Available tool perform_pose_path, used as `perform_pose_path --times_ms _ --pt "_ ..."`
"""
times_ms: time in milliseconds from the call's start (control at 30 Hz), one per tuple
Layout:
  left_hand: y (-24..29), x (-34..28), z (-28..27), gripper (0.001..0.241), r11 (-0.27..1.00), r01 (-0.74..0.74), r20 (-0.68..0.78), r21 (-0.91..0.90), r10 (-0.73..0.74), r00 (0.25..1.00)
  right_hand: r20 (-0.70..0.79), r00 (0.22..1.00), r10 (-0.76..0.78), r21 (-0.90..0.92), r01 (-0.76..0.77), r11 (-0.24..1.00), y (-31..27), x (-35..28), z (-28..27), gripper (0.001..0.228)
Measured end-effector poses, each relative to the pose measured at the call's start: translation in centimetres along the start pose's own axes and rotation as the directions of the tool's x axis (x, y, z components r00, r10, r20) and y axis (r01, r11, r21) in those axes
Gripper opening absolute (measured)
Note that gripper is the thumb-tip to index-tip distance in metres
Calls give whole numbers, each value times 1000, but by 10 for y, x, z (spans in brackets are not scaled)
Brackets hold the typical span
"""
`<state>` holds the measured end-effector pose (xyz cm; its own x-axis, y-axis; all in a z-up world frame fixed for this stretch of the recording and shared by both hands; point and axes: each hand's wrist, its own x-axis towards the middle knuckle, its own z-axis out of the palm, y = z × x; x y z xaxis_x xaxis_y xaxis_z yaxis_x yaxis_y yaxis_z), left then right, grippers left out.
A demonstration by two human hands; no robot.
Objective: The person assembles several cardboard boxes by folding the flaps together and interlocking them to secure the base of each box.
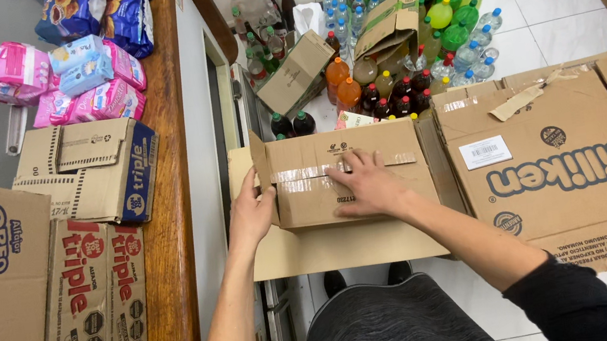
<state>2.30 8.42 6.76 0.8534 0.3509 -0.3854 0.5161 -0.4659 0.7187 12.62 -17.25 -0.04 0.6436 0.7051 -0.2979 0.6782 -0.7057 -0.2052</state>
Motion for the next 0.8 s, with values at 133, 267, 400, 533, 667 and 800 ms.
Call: perform_pose_path --times_ms 133,267,400,533,667,800 --pt "22 -25 -13 82 998 -62 80 28 59 995 77 997 7 61 -12 998 -19 29 6 120" --pt "-3 -11 -25 71 953 -282 327 110 233 916 177 984 0 155 -28 988 -23 61 25 108" --pt "0 -12 -52 74 902 -365 482 230 220 848 132 977 -170 322 120 939 -20 56 21 84" --pt "-2 18 -47 40 656 -428 341 622 265 902 -76 945 -319 368 324 872 -10 34 34 62" --pt "-3 43 -27 46 602 -352 266 717 231 936 -402 724 -561 183 664 725 -8 18 44 40" --pt "7 58 0 74 515 -347 257 784 239 936 -430 666 -610 -27 666 746 -21 4 45 41"
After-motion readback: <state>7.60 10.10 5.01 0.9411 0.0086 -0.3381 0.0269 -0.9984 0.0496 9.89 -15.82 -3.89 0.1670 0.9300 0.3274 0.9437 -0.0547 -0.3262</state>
